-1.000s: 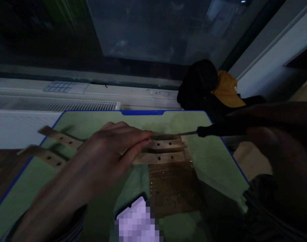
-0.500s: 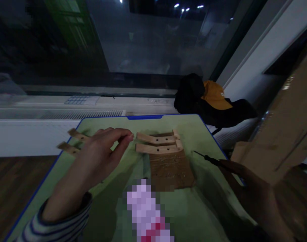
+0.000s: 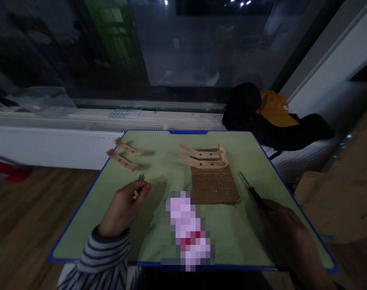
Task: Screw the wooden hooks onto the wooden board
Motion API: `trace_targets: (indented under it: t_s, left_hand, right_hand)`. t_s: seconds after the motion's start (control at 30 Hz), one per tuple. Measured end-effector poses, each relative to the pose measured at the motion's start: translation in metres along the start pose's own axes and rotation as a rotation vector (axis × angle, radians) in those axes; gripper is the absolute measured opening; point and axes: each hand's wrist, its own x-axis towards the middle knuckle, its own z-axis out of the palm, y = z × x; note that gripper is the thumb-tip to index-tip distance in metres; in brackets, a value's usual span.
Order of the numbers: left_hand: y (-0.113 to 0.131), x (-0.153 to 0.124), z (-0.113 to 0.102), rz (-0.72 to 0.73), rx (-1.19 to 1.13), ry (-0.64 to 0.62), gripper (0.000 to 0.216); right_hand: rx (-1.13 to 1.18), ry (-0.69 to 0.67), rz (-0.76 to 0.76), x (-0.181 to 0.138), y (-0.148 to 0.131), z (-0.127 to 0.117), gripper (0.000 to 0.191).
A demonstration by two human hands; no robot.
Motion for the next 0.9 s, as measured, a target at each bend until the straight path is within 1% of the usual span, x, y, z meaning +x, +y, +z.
trace_targets:
  t_s: [0.1,0.2,0.3,0.37,0.4,0.43,0.47,0.53,0.6,0.63,0.67,0.77,0.83,0.9]
  left_hand:
    - [-0.01,-0.011,-0.002,-0.057,-0.017,0.018,0.03]
    - [-0.018,-0.02,-0.006,-0.102,-0.034,0.033,0.031]
    - [-0.028,-0.026,-0.01,-0.158,-0.017,0.026,0.034]
    - [-0.036,-0.026,-0.01,-0.191,0.0,0.035,0.034]
    - [-0.04,-0.026,-0.009,-0.202,0.009,0.044,0.034]
    - [-0.044,-0.025,-0.009,-0.213,0.021,0.053,0.033]
    - [-0.047,-0.024,-0.008,-0.218,0.033,0.058,0.032]
    - [-0.051,-0.021,-0.006,-0.217,0.051,0.054,0.031]
    - [-0.052,-0.016,-0.004,-0.211,0.063,0.037,0.03]
    - [-0.052,-0.014,-0.004,-0.211,0.069,0.029,0.029]
    - [-0.051,-0.011,-0.003,-0.212,0.075,0.022,0.028]
    - [-0.048,-0.001,-0.002,-0.222,0.088,0.018,0.027]
    - [-0.047,0.006,-0.002,-0.224,0.094,0.018,0.027]
    - [-0.048,0.011,-0.001,-0.222,0.094,0.011,0.026]
  right_hand:
    - [-0.024,0.014,-0.044,0.0,-0.003,-0.003,0.029]
    - [-0.03,0.013,-0.084,0.0,-0.004,-0.012,0.025]
    - [-0.045,0.023,-0.111,0.002,-0.003,-0.018,0.034]
    - [-0.04,0.027,-0.191,0.008,-0.007,-0.016,0.035]
    - [-0.036,0.065,-0.232,0.013,-0.011,-0.013,0.031]
    - [-0.029,0.072,-0.286,0.019,-0.017,-0.01,0.027]
    - [-0.024,0.095,-0.338,0.026,-0.025,-0.008,0.024]
    - [-0.045,0.079,-0.524,0.04,-0.048,-0.004,0.022]
    - [-0.026,0.018,-0.605,0.053,-0.076,-0.003,0.023]
    - [-0.012,-0.007,-0.629,0.059,-0.09,-0.003,0.022]
    - [-0.002,-0.075,-0.662,0.065,-0.104,-0.002,0.023]
    - [0.052,-0.212,-0.751,0.077,-0.14,0.0,0.024]
    - [0.058,-0.258,-0.77,0.082,-0.157,0.003,0.023]
    - [0.059,-0.292,-0.786,0.085,-0.167,0.006,0.022]
